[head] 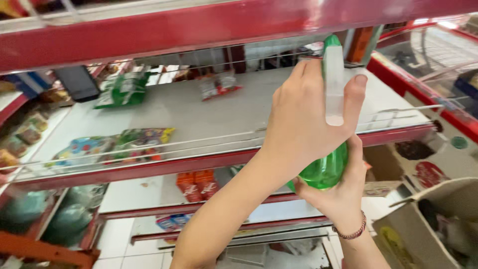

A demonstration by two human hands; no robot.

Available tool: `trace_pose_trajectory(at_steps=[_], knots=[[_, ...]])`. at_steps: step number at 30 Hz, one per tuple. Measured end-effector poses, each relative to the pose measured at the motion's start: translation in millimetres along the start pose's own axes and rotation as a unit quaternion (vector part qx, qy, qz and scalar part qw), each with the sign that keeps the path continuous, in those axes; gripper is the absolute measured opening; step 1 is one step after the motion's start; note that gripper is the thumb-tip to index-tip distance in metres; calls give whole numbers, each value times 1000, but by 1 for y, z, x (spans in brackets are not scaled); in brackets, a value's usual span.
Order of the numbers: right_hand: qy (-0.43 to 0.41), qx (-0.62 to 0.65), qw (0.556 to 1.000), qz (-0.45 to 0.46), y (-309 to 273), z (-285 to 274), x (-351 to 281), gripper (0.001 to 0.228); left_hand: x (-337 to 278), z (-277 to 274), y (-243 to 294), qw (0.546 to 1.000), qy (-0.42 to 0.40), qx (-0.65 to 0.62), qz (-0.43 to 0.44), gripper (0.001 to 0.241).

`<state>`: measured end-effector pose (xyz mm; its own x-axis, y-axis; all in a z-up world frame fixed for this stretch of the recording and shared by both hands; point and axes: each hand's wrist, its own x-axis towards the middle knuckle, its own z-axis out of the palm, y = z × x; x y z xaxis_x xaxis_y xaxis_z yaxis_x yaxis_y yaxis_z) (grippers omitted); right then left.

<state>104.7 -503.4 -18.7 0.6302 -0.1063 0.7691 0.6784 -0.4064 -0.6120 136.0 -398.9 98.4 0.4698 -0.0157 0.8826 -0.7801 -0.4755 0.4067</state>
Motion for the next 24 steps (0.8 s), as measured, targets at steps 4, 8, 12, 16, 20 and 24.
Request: trace_pose_trajectory(at_steps=[4,8,12,16,20,24], knots=[[-34,55,998,-16,-48,76,-11,96,-9,-89,-27,998,14,56,-16,34],[-70,91,993,-5,-96,152,-21,100,-16,-180,-56,993,24,105,-39,34],[-114,138,984,-27,-137,223,-32,101,-28,-267,-81,990,66,122,-13,28],[-155,178,971,-43,-170,277,-41,102,-36,-334,-103,986,89,138,-43,25],[-172,190,965,-61,-192,322,-45,102,-42,-383,-120,981,116,148,-44,24],[-195,202,957,-79,-209,358,-46,101,-45,-423,-133,974,132,177,-52,23]])
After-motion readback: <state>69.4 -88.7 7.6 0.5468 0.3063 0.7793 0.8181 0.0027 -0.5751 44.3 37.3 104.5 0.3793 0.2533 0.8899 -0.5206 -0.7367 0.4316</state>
